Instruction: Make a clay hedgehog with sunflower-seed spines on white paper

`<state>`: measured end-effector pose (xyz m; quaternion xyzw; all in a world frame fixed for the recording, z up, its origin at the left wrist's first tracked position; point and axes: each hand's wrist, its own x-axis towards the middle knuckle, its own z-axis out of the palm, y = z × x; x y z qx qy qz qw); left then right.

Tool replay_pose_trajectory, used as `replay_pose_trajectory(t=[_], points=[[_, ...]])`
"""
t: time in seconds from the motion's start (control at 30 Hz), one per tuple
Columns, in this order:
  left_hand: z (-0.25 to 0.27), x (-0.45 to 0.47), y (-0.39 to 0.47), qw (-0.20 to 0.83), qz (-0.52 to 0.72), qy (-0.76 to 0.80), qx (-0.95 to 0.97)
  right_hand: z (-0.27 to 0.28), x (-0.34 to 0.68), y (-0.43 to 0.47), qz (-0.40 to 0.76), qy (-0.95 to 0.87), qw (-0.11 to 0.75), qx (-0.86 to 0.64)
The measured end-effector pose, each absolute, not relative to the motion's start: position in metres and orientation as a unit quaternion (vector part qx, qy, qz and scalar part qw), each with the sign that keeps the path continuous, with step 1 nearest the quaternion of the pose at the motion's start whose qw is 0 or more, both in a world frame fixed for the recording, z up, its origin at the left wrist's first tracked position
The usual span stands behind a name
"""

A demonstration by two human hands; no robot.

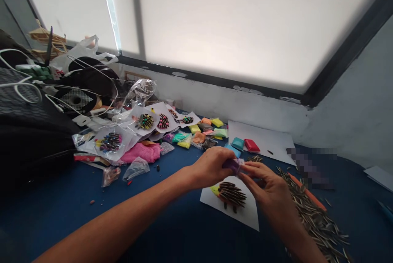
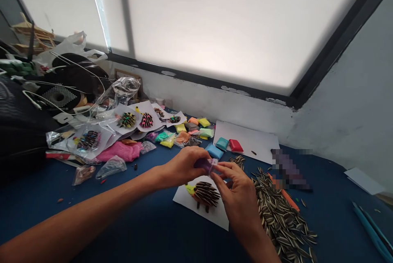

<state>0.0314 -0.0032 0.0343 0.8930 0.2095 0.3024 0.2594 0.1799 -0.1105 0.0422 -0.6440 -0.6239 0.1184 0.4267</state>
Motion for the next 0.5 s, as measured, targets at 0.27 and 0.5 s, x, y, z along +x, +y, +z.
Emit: replay_pose_trajectory(t=[0.27, 0.5], points=[[0.0387, 0.0337, -0.0124, 0.324, 0.289, 0.184, 0.882, 0.0426, 0.1792, -0.1097, 0.094, -0.614, 0.449, -0.642], [0.0368, 0.0331, -0.0104, 0.343, 0.297, 0.194, 0.869, 0.0424, 0.1761, -0.1133, 0.072, -0.612, 0.45, -0.647]])
